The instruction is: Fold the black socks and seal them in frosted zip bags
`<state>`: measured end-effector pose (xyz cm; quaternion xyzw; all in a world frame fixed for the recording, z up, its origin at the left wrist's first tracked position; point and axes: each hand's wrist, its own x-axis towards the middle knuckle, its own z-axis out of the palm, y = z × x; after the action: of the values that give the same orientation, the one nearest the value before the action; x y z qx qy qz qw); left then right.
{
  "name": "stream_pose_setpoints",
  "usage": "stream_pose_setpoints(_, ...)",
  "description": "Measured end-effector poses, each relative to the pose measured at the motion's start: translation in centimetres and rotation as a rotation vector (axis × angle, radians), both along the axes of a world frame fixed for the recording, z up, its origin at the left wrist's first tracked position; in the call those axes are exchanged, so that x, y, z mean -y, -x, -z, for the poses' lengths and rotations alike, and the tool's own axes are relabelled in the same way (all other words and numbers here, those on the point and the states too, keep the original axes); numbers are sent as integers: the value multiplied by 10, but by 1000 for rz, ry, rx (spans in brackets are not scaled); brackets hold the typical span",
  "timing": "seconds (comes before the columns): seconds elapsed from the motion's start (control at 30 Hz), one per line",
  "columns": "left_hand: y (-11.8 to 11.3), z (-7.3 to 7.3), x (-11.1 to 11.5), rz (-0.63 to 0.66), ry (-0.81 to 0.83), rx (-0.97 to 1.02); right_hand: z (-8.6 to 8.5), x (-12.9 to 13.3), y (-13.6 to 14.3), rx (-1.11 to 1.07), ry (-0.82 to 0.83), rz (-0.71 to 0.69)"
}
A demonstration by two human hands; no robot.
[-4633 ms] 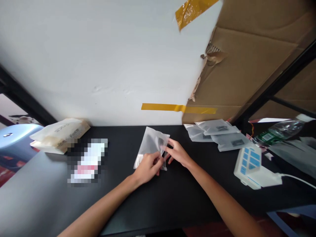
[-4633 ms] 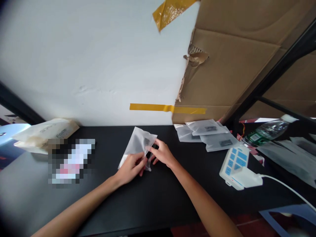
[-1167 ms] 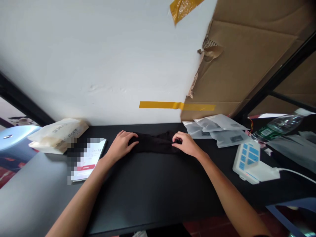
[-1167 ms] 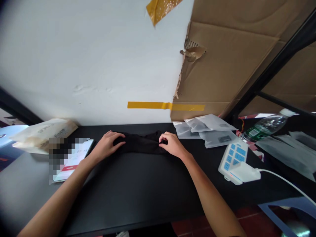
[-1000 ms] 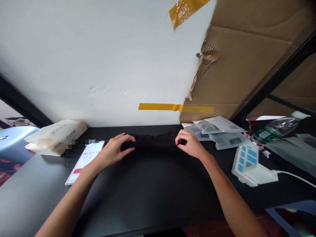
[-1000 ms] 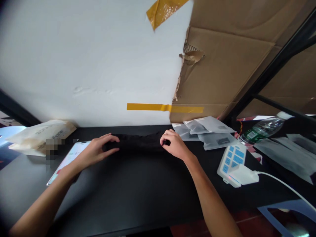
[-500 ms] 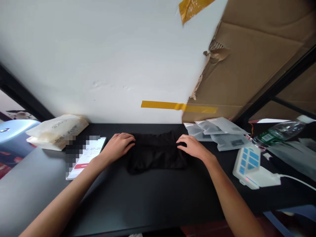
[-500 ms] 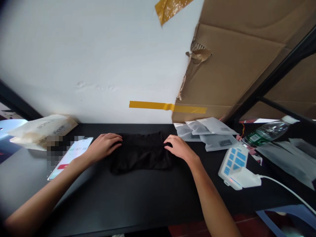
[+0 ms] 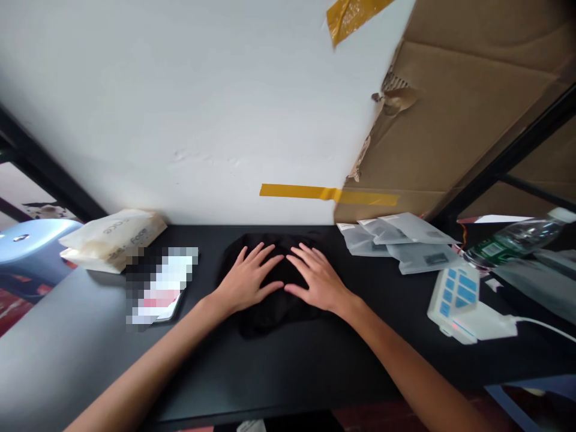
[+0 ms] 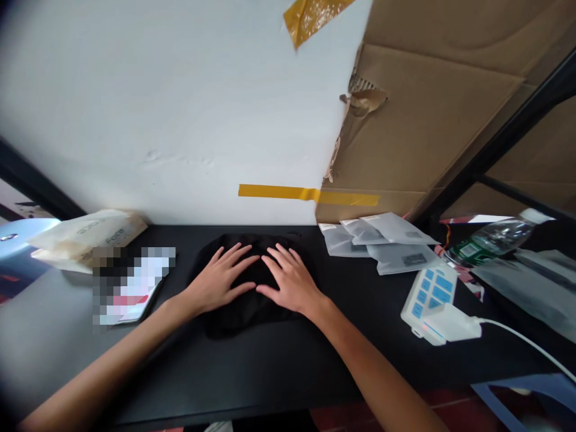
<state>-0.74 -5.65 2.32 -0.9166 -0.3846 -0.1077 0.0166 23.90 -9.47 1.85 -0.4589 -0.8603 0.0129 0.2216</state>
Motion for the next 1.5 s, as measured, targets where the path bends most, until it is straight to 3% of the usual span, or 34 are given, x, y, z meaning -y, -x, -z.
stream_pose_setpoints(0.1,3,23,14,-33,82,-69,18,10,5,116,193,-30)
stream_pose_setpoints(0.2,8,26,18,-65,107,-89,21,12,3,139,251,-19)
stream_pose_setpoints(0.33,10,-1,2,-55,145,-71,-1,-2,-6,81,234,15)
stream_pose_setpoints(0.5,14,-36,-67,-214,79,-97,-31,-63,-24,32,133,114)
stream_pose_setpoints(0.6,17,-42,-106,-195,312,-264,-32,-99,-38,147,295,124)
stream_pose_setpoints(0.7,23,-48,-115,-135,396,-294,-32,-113,-51,182,438,123)
stream_pose_setpoints(0.77,28,-54,-103,-77,317,-237,-34,-106,-58,173,389,71)
stream_pose_setpoints(0.87,36,-58,-71,122,128,-146,-36,-80,-63,213,179,-30)
stream_pose_setpoints(0.97,41,-49,-43,281,29,-164,-30,-50,-63,389,-4,-79)
stream_pose_setpoints(1.03,43,-41,-32,312,29,-205,-25,-36,-62,523,-63,-126)
stream_pose_setpoints(1.17,47,-43,-16,262,67,-290,-28,-17,-69,575,-14,-101)
stream_pose_setpoints(1.33,50,-59,28,290,106,-165,-51,25,-78,321,122,-40)
stream_pose_setpoints(1.5,42,-33,68,398,108,-70,-40,64,-78,273,221,-58)
